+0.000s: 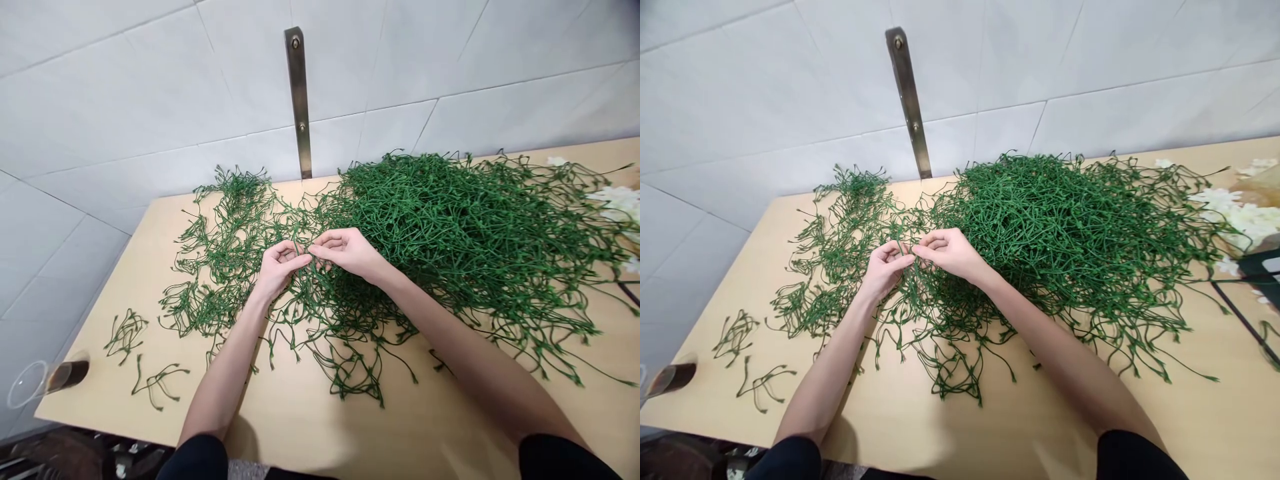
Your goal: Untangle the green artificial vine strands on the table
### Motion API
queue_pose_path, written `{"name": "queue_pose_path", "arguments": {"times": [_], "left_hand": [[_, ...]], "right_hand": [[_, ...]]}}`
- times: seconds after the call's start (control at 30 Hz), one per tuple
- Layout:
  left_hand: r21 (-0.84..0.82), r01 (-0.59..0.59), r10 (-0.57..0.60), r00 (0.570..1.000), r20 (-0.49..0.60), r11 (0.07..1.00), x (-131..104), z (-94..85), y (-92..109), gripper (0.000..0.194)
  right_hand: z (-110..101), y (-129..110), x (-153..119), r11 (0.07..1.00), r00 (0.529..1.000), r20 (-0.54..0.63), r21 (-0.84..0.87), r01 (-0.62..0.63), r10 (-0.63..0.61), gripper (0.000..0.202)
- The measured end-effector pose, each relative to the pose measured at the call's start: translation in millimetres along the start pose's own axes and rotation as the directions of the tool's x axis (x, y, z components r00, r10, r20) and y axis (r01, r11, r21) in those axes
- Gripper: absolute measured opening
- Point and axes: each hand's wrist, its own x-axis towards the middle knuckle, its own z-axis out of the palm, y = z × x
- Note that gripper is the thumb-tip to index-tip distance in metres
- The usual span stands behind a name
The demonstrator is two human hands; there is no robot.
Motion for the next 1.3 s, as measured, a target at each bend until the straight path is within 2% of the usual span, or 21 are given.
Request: {"name": "queue_pose_path", "arguments": {"times": [0.17,0.27,0.37,0.5,0.63,0.87,1.0,1.13,1.3], "left_hand": [[0.008,0.012,-0.012,0.999,-0.038,1.0,2,-1.7,-11,0.043],[0.024,0.005,-0.004,0.999,-0.044,1.0,2,-2.7,-13,0.046],[0.042,0.013,-0.012,0.999,-0.036,0.999,1,-3.7,-15,0.046],[0.135,0.057,-0.061,0.998,0.03,0.989,-1,-3.8,-15,0.05],[0.248,0.062,-0.088,0.992,0.094,0.967,-2,-2.9,-12,0.048],[0.342,0.036,-0.052,0.998,0.035,0.939,-3,-2.4,-12,0.051],[0.349,0.026,-0.039,0.999,0.028,0.937,-3,-2.9,-13,0.052],[0.393,0.018,-0.059,0.994,0.092,0.92,-3,-2.9,-12,0.05],[0.444,-0.072,-0.023,0.978,0.205,0.893,-3,-3.1,-11,0.055]], "right_hand": [[3,10,4,0.986,0.996,0.019,0.147,-0.084,0.082,0.031],[2,18,8,0.99,0.994,0.043,0.091,-0.104,0.1,0.02],[1,25,10,0.998,0.994,0.082,0.009,-0.069,0.069,0.013],[0,28,10,0.999,0.998,0.061,0.05,-0.002,-0.001,0.009],[-2,26,9,0.997,0.998,0.064,0.073,0.003,-0.007,0.011],[-3,27,10,1.0,0.994,0.113,0.029,0.001,-0.004,0.019],[-2,28,10,1.0,0.994,0.105,0.01,-0.01,0.009,0.017],[-1,28,9,1.0,0.999,0.046,-0.002,0.029,-0.029,0.013],[-1,27,7,0.993,0.993,0.018,-0.035,0.114,-0.113,0.013]]}}
